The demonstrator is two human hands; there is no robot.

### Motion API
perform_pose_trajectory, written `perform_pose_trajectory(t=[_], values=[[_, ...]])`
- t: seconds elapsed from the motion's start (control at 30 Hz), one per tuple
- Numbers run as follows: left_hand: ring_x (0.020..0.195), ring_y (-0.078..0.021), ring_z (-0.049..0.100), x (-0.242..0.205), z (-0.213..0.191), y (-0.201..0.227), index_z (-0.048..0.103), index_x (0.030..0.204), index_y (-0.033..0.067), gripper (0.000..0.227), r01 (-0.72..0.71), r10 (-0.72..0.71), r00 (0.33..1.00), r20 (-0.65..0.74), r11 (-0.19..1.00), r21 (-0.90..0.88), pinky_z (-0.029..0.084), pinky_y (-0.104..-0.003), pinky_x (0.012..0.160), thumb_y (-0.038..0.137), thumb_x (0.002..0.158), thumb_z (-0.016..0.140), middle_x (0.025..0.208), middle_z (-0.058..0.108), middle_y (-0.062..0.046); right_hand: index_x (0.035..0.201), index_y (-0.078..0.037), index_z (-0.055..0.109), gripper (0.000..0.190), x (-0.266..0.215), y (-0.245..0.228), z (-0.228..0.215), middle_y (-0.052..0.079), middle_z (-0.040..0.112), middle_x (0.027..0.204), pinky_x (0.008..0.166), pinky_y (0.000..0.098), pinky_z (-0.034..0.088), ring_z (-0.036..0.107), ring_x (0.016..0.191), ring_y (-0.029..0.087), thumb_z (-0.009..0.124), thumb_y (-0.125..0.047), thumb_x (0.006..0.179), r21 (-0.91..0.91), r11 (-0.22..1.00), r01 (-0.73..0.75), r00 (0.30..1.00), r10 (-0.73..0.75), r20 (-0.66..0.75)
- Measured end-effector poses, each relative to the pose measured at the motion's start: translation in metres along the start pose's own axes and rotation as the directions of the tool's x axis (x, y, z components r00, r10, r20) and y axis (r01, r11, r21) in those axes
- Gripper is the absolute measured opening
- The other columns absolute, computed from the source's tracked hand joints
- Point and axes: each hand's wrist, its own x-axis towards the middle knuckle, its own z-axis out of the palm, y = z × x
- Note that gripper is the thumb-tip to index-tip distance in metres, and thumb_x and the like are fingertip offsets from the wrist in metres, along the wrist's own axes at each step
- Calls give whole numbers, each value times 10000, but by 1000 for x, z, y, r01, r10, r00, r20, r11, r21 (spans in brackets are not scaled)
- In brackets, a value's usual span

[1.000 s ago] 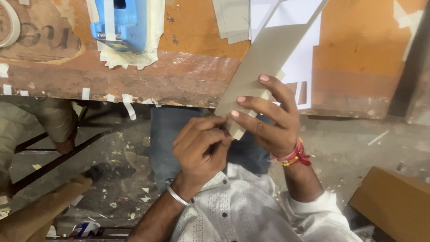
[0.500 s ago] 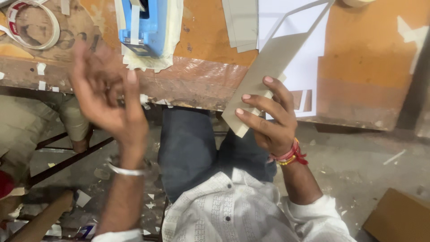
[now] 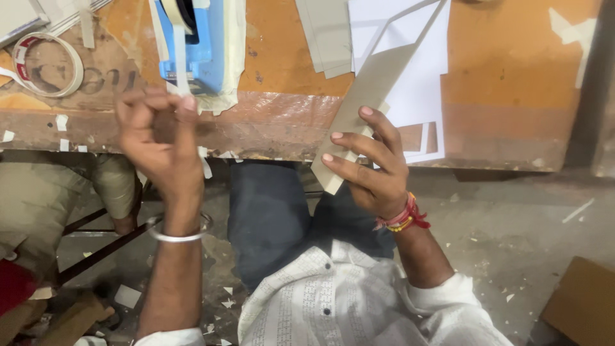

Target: The person repeatedly assembles small paper frames by placing a white insert into a beige frame and securing it with small pieces of tape. The person handles the frames one at a time, applying tape to the edges and pressing them down to secure the insert.

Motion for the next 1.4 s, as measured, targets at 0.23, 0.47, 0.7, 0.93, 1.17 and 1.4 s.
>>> perform_pose_trajectory(t=[0.23,0.47,0.7,0.93,1.17,1.4], values=[[996,-154,639,6,-13,-7,576,1340,22,460,156,-159,986,-41,985,-68,532,-289,810,292,1063,824,1227,697,-107,1092,-161,808,330,-4,8,-1,51,690,1266,1136,460,488,447,1446,360,747,48,843,21,1000,24,999,-24,22],[972,-185,763,58,5,-1,230,1570,30,906,145,-110,980,166,966,-215,683,-334,858,250,1000,898,1498,588,-163,1108,-152,808,363,0,7,-1,56,685,1277,1114,434,497,453,1445,370,716,76,841,36,999,21,999,-21,26],[971,-213,794,9,4,4,344,1481,46,709,60,-62,996,-64,998,-29,585,-339,973,149,1042,891,1353,588,-113,1108,-165,805,326,-5,8,1,49,676,1278,1168,467,475,443,1435,357,740,27,852,65,998,14,1000,-14,-4],[984,-222,814,10,2,5,344,1446,42,669,156,-163,984,-67,983,-96,676,-328,909,87,1090,908,1262,659,-127,1119,-169,794,334,3,9,3,47,675,1275,1181,489,472,447,1446,359,735,33,860,73,997,38,999,-39,16],[898,-193,742,8,8,9,376,1381,52,644,339,-389,921,-14,819,-463,678,-367,747,50,979,879,1278,635,-62,1109,-197,803,322,-12,11,4,29,682,1268,1183,479,466,430,1458,342,749,23,880,79,997,-1,1000,2,-8],[835,-235,752,7,7,4,365,1417,55,631,359,-395,918,20,811,-462,662,-362,757,25,1056,882,897,752,-144,1113,-213,796,348,-12,15,8,21,681,1268,1205,483,469,413,1474,327,726,35,878,113,993,25,999,-21,-34]])
